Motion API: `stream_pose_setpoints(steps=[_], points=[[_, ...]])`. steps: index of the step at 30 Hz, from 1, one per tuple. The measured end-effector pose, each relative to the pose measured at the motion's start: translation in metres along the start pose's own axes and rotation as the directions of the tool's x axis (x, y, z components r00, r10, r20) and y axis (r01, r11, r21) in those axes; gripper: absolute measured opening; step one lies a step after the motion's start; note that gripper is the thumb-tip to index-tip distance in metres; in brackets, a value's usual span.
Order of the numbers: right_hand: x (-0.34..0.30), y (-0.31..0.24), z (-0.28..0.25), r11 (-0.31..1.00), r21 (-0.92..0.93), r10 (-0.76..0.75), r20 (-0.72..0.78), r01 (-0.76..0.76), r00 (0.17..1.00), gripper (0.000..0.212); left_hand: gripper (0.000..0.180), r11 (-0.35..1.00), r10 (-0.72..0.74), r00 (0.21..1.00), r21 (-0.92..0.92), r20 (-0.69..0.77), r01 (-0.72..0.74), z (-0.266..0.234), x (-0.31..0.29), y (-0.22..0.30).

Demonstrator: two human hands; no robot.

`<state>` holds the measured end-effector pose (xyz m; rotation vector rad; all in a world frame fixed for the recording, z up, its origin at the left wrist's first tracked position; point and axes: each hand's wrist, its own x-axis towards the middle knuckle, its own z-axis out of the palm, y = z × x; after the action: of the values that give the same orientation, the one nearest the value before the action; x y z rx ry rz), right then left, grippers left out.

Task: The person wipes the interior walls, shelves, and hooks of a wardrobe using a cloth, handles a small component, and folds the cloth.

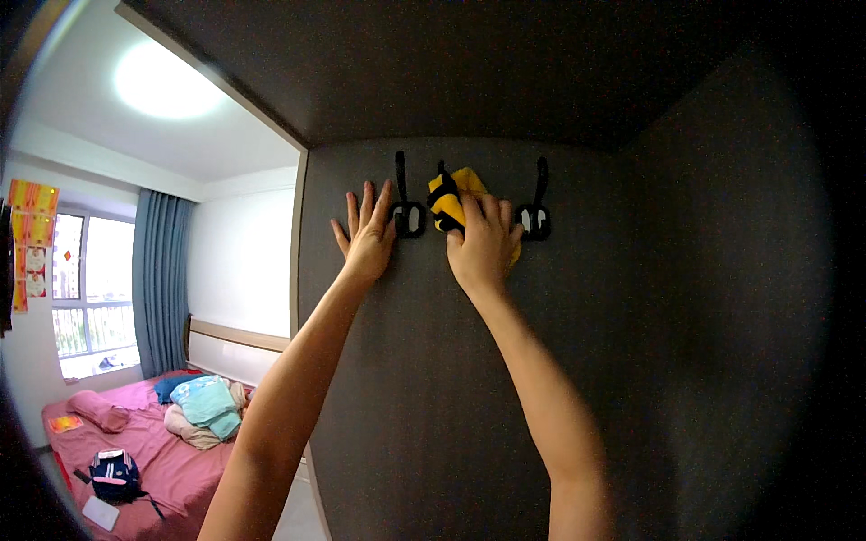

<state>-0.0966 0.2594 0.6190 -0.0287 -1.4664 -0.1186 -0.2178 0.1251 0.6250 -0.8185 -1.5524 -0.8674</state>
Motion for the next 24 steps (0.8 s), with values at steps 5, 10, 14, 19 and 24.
stream_pose_setpoints(steps=[5,10,14,19,24], points=[[-0.004,0.001,0.004,1.0,-0.025,0.014,0.015,-0.013,1.0,0.052,0.077,0.986,-0.022,1.0,-0.168,0.005,0.022,-0.011,-0.004,-0.007],[-0.005,0.005,0.006,0.999,0.016,-0.038,-0.016,0.039,0.999,0.054,0.099,0.926,0.165,0.981,-0.359,0.105,-0.118,-0.043,-0.001,0.016],[-0.007,0.0,0.009,0.999,0.014,-0.048,-0.05,0.049,0.998,0.052,0.102,0.855,0.208,0.964,-0.509,0.163,-0.099,-0.052,0.014,0.02],[-0.004,0.006,0.015,0.999,0.033,-0.023,-0.044,0.024,0.999,0.05,0.091,0.695,0.096,0.986,-0.718,0.135,0.03,-0.073,0.024,0.02],[0.001,0.0,0.016,1.0,-0.002,0.03,-0.139,-0.03,0.99,0.049,0.086,0.808,0.153,0.968,-0.589,0.2,-0.006,-0.068,0.012,0.014]])
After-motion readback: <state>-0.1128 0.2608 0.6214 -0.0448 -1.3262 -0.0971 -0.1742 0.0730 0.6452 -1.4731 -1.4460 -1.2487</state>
